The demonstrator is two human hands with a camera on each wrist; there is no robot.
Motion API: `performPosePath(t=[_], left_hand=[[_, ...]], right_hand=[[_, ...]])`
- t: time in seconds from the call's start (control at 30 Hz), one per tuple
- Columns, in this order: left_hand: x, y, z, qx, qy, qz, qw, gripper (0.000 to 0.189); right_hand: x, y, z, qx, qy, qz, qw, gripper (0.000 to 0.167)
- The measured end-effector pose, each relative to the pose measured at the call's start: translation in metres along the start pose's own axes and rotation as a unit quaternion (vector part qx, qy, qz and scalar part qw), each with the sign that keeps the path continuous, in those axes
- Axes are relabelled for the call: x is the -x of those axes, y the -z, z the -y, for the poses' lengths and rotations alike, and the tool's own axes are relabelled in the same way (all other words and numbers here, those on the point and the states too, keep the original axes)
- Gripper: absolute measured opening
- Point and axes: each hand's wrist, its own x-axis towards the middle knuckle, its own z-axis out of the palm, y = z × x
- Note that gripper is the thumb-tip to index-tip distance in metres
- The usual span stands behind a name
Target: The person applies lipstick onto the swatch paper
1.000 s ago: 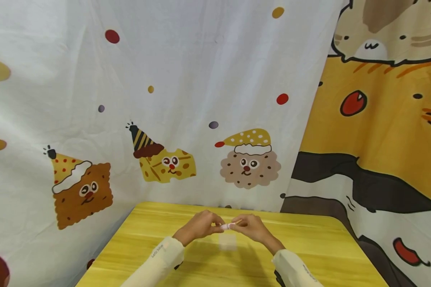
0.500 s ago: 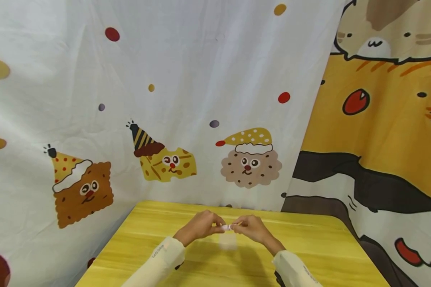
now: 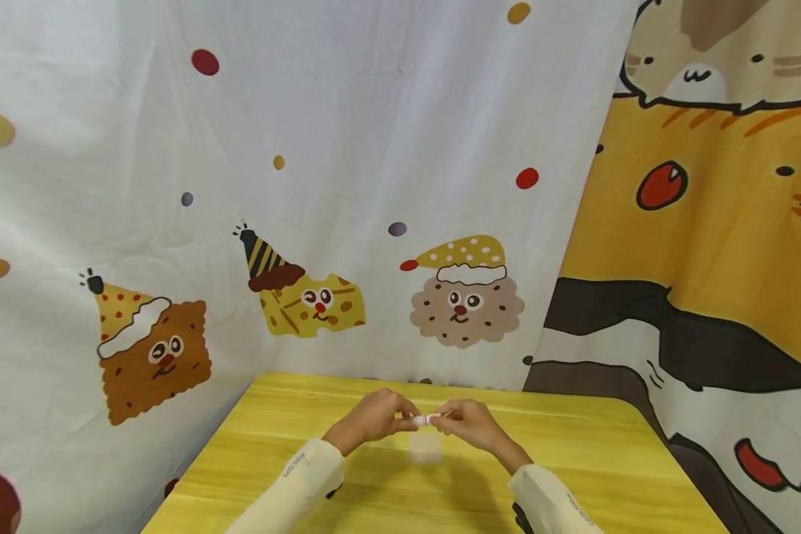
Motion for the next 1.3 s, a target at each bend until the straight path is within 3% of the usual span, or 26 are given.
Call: performPosePath(t=[0.43, 0.6, 0.87, 1.13, 1.3], left_hand=[[-0.0034, 0.0024, -0.0029, -0.007, 0.004, 0.004, 1.0000, 0.019], [-0.0028, 0.0025, -0.0020, -0.011, -0.002, 0.002, 0.9999, 0.019], [-0.0014, 0.0018, -0.0021, -0.008, 0.001, 0.006, 0.9999, 0.020], [-0.0004, 0.0014, -0.0003, -0.007, 0.005, 0.009, 0.9999, 0.018], [-0.0006, 0.0017, -0.0003, -0.015, -0.001, 0.005, 0.9999, 0.019]], right_hand=[[0.0018, 0.0029, 0.0029, -0.007, -0.009, -0.012, 0.9999, 0.024], [0.0024, 0.0036, 0.0034, -0.016, 0.002, -0.006, 0.9999, 0.026], [0.0023, 0.0008, 0.0033, -0.027, -0.015, 0.006, 0.9995, 0.029], [0.0041, 0.0005, 0.0020, -0.020, 0.010, 0.002, 0.9998, 0.026], [0.0052, 0.0000, 0.0002, -0.023, 0.004, -0.005, 0.9997, 0.030]])
